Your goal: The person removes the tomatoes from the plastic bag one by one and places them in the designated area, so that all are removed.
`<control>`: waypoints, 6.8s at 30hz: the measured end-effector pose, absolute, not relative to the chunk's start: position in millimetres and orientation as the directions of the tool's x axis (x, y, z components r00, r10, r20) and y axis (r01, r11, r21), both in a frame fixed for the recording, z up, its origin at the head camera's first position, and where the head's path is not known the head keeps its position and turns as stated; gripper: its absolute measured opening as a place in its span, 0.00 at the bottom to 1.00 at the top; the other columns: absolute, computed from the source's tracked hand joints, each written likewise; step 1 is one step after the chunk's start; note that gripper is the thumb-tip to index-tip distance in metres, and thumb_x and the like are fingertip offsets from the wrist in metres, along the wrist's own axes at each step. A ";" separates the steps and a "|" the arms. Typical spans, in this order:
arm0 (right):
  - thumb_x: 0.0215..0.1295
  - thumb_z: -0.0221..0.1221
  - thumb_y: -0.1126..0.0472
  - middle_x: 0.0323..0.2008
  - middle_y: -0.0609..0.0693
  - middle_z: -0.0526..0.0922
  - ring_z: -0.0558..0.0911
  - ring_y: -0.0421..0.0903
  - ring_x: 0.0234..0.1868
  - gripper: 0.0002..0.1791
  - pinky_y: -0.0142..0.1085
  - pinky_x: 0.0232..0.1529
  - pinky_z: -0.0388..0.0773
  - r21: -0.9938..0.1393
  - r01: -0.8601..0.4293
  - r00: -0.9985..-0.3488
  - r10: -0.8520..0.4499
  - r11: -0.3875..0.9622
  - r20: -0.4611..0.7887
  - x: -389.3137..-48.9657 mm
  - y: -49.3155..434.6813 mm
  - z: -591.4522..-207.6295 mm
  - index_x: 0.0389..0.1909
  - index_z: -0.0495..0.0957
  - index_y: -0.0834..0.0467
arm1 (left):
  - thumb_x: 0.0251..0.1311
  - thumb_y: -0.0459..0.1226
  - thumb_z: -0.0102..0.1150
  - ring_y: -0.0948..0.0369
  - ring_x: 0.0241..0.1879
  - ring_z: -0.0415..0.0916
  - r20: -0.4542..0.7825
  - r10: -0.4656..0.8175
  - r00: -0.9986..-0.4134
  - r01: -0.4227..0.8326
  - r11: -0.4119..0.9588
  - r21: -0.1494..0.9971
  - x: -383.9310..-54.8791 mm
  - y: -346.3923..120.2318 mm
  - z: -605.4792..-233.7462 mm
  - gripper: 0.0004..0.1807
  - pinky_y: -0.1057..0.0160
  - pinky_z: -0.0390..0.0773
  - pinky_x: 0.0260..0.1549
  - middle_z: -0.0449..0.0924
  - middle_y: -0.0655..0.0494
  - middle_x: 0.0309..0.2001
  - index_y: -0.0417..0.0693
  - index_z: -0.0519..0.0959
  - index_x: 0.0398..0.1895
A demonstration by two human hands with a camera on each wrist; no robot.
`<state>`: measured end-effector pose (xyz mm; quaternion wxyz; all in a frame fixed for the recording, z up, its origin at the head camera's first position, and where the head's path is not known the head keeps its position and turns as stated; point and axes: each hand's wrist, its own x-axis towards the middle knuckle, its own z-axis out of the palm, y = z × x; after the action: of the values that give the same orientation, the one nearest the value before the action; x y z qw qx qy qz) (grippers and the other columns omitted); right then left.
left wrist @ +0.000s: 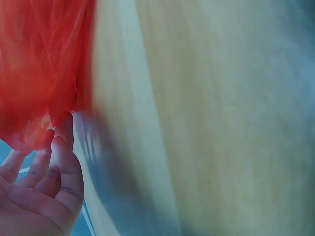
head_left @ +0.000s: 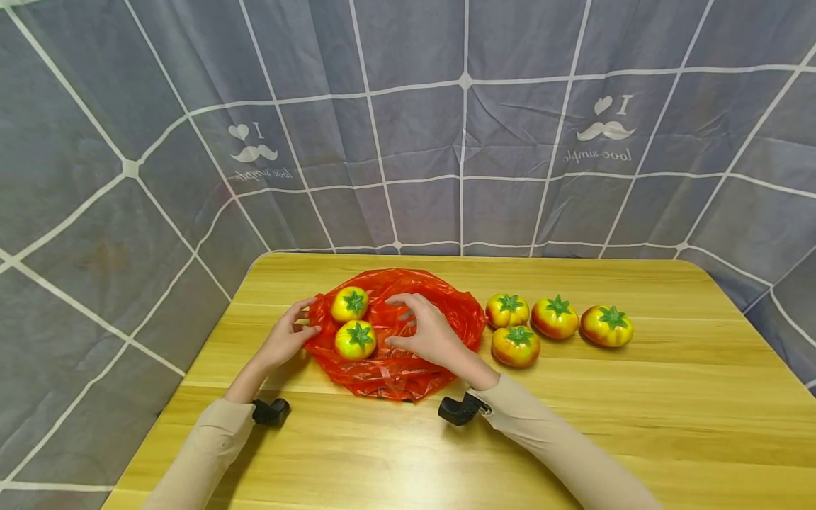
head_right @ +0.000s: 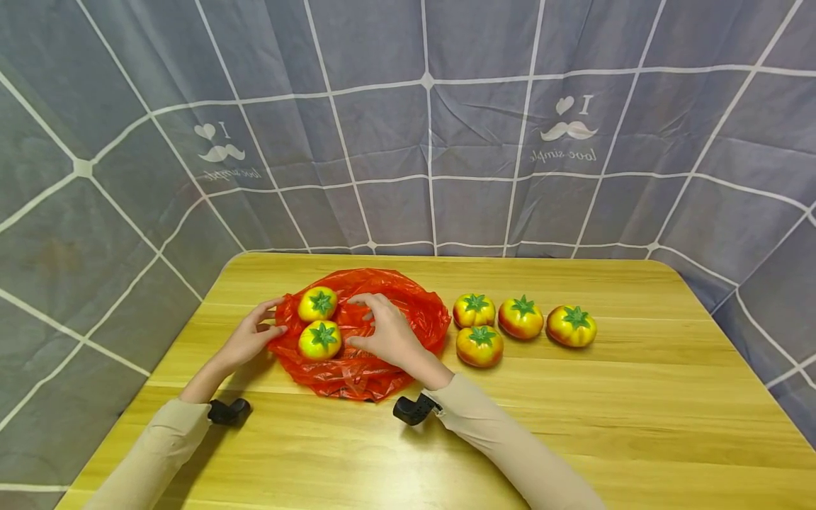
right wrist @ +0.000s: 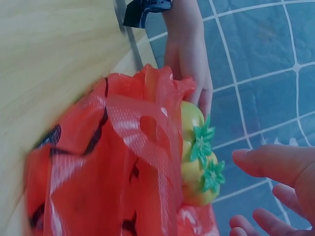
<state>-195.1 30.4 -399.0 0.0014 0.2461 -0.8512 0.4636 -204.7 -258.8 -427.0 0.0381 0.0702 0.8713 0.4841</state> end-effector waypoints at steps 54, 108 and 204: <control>0.44 0.75 0.54 0.55 0.54 0.75 0.78 0.47 0.47 0.39 0.35 0.46 0.78 -0.785 -0.365 -0.875 -0.473 0.500 0.105 -201.9 -18.9 -424.0 0.60 0.71 0.53 | 0.65 0.30 0.53 0.45 0.45 0.77 0.004 0.175 -0.985 0.094 0.510 0.855 -204.4 -261.7 -429.3 0.32 0.73 0.75 0.37 0.68 0.28 0.57 0.35 0.56 0.71; 0.45 0.74 0.48 0.56 0.53 0.75 0.76 0.50 0.55 0.39 0.45 0.56 0.75 -0.731 -0.363 -0.884 -0.461 0.577 0.075 -200.5 -23.9 -431.6 0.60 0.72 0.52 | 0.66 0.29 0.50 0.40 0.51 0.73 -0.008 0.211 -0.978 0.112 0.552 0.827 -209.1 -258.6 -433.9 0.28 0.62 0.79 0.42 0.65 0.30 0.61 0.35 0.59 0.69; 0.42 0.75 0.49 0.55 0.51 0.75 0.77 0.49 0.51 0.41 0.45 0.50 0.78 -0.650 -0.362 -0.932 -0.250 0.668 0.262 -159.5 102.1 -368.9 0.60 0.72 0.53 | 0.66 0.30 0.50 0.36 0.54 0.72 -0.027 0.222 -0.975 0.107 0.572 0.813 -207.0 -254.3 -429.8 0.29 0.48 0.78 0.50 0.64 0.28 0.62 0.34 0.58 0.69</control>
<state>-159.5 102.1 -368.9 0.0753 0.1681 -0.9102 0.3711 -207.0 -254.3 -429.8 0.0630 0.0931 0.8843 0.4531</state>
